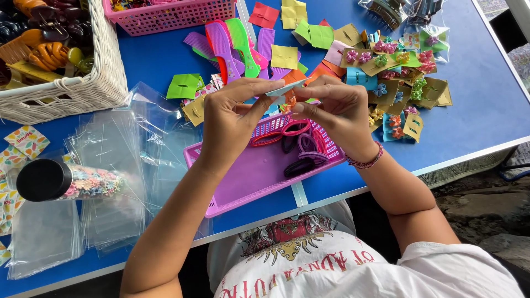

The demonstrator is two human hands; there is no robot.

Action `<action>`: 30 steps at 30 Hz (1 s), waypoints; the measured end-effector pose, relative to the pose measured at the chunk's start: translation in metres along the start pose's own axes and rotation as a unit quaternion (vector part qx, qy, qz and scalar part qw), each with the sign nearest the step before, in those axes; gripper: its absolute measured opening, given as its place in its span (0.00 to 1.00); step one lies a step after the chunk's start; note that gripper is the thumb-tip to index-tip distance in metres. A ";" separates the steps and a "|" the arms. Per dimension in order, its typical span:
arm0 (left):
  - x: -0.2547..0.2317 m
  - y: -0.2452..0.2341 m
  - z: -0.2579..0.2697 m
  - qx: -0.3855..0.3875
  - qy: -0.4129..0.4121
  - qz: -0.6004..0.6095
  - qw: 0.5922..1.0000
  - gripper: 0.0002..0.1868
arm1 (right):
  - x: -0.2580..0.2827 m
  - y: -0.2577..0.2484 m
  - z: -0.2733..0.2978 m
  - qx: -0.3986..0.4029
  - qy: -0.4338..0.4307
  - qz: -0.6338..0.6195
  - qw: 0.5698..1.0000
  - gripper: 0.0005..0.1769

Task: The person assembles small flower-shaped hair accessories by attaching them to cardboard backings. They pick up each flower, align it with a backing, and place the completed unit on the table. The process is repeated for multiple items.

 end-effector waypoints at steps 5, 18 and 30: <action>0.005 0.004 0.000 0.014 -0.028 0.018 0.999 0.09 | -0.014 -0.005 -0.001 -0.004 0.036 -0.066 0.997 0.14; 0.016 0.003 0.003 0.023 -0.066 -0.004 0.998 0.11 | 0.000 -0.001 -0.008 0.039 -0.017 0.044 0.998 0.11; 0.007 0.000 0.037 0.049 -0.185 -0.058 0.980 0.12 | 0.004 0.019 -0.009 0.152 0.017 -0.062 0.986 0.13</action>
Point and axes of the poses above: each hand's wrist, its own z-axis away from the middle knuckle, its own y-axis out of the palm, x = y × z, the point moved 9 cm from there along -z, towards the middle knuckle, and after that the axes turned 3 degrees about -z, right-handed, at the moved point
